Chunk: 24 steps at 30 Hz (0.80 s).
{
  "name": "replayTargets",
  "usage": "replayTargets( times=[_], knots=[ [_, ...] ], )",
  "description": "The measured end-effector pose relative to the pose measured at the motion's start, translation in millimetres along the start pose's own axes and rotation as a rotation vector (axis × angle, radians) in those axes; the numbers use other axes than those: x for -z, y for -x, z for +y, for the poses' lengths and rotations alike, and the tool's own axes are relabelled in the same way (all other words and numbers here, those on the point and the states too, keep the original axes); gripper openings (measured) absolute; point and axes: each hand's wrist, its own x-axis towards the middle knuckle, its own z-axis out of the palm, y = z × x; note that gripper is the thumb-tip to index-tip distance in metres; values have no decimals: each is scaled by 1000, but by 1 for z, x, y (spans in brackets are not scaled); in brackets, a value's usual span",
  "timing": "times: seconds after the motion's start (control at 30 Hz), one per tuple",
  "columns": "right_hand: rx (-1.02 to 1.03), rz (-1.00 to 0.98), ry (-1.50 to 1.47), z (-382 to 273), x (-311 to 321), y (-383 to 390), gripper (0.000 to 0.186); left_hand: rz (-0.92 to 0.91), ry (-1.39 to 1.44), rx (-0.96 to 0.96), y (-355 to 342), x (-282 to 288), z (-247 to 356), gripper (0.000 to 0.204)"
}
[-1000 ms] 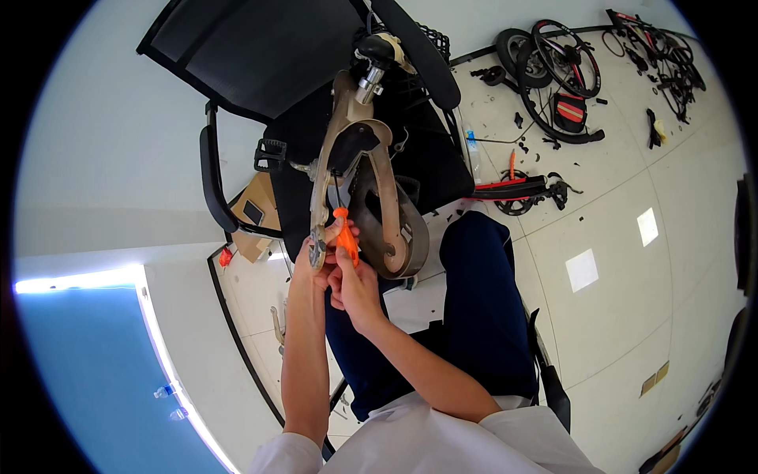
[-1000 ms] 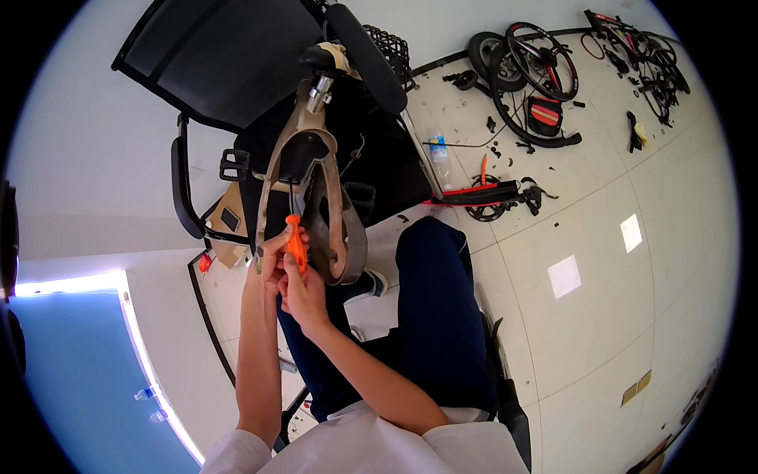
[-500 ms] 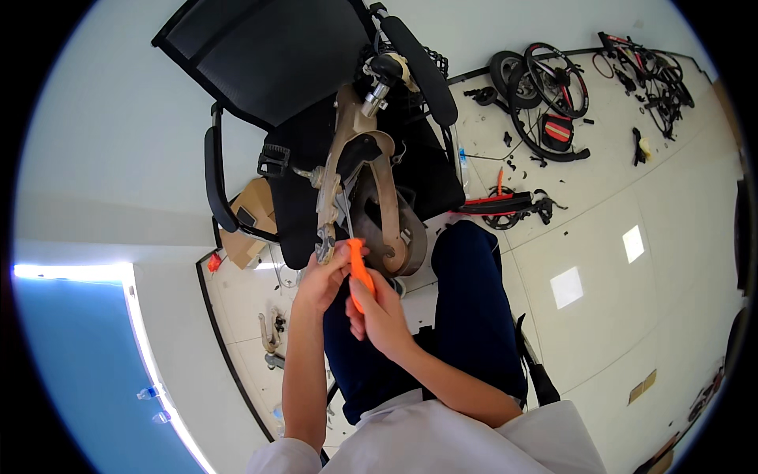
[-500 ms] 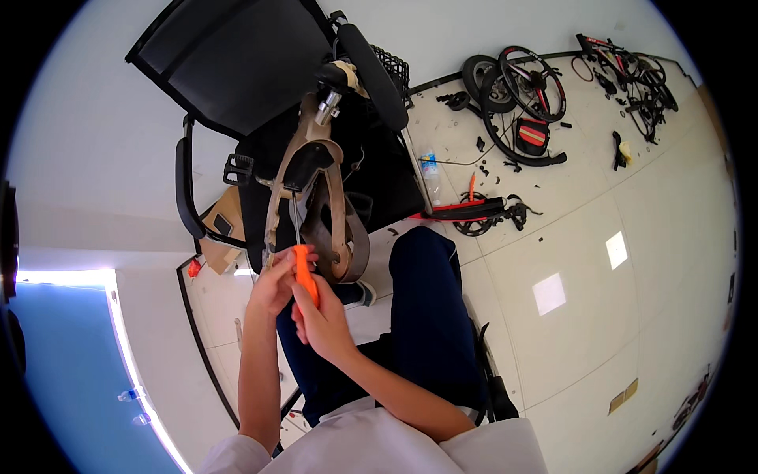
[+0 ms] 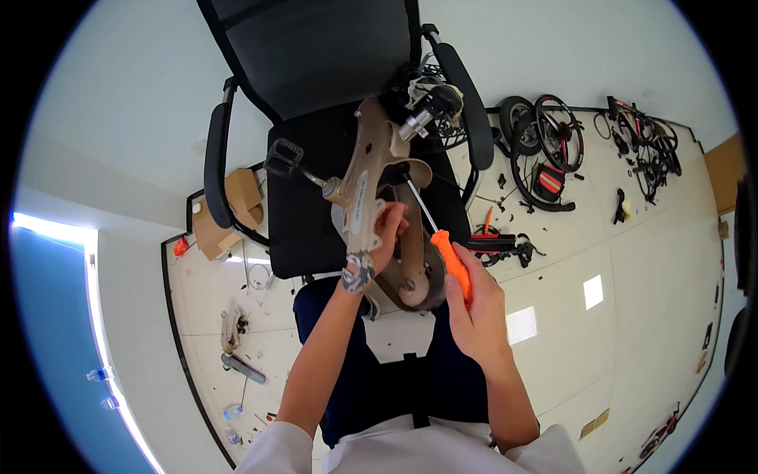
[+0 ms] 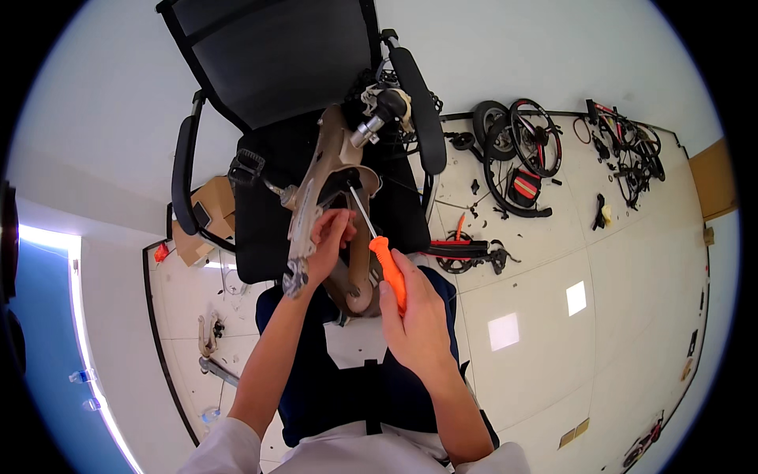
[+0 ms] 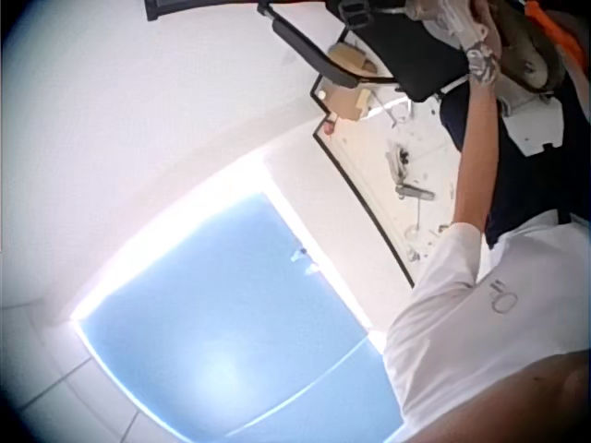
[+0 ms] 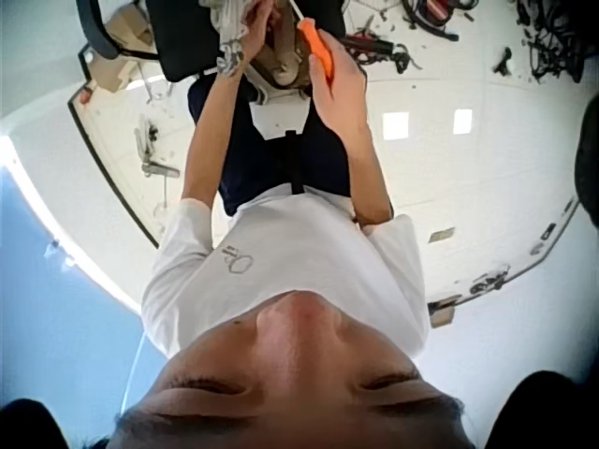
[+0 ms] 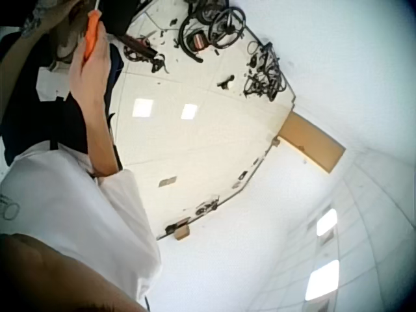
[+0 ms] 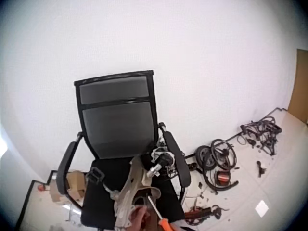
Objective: The person sits on a chair and uses an orange screwdriver to work on a beige bicycle frame resting on their lap. They repeatedly insert the tool into the frame's joints and turn it, focusing on the central area of the frame.
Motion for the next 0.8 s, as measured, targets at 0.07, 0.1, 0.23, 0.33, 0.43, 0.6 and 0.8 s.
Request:
replayTargets(
  times=[0.07,0.1,0.23,0.33,0.43,0.6,0.8],
  knots=[
    [48,13,89,-3,-6,-13,42,-22,133,68,-18,-1,10,35],
    [49,3,128,-2,-9,-17,43,-24,172,90,-27,-3,15,36],
    [73,-7,246,6,-18,-27,44,-58,306,103,-49,-8,5,34],
    [60,-25,300,4,-19,-30,46,-56,391,82,-55,-12,-4,29],
    [26,-47,339,0,-19,-31,48,-80,313,116,-54,-8,3,27],
    [-79,-67,333,-13,-26,-31,41,-51,384,115,-55,-9,-3,22],
    [73,-51,387,-3,-26,-33,50,-37,414,126,-55,-9,2,22]
  ],
)
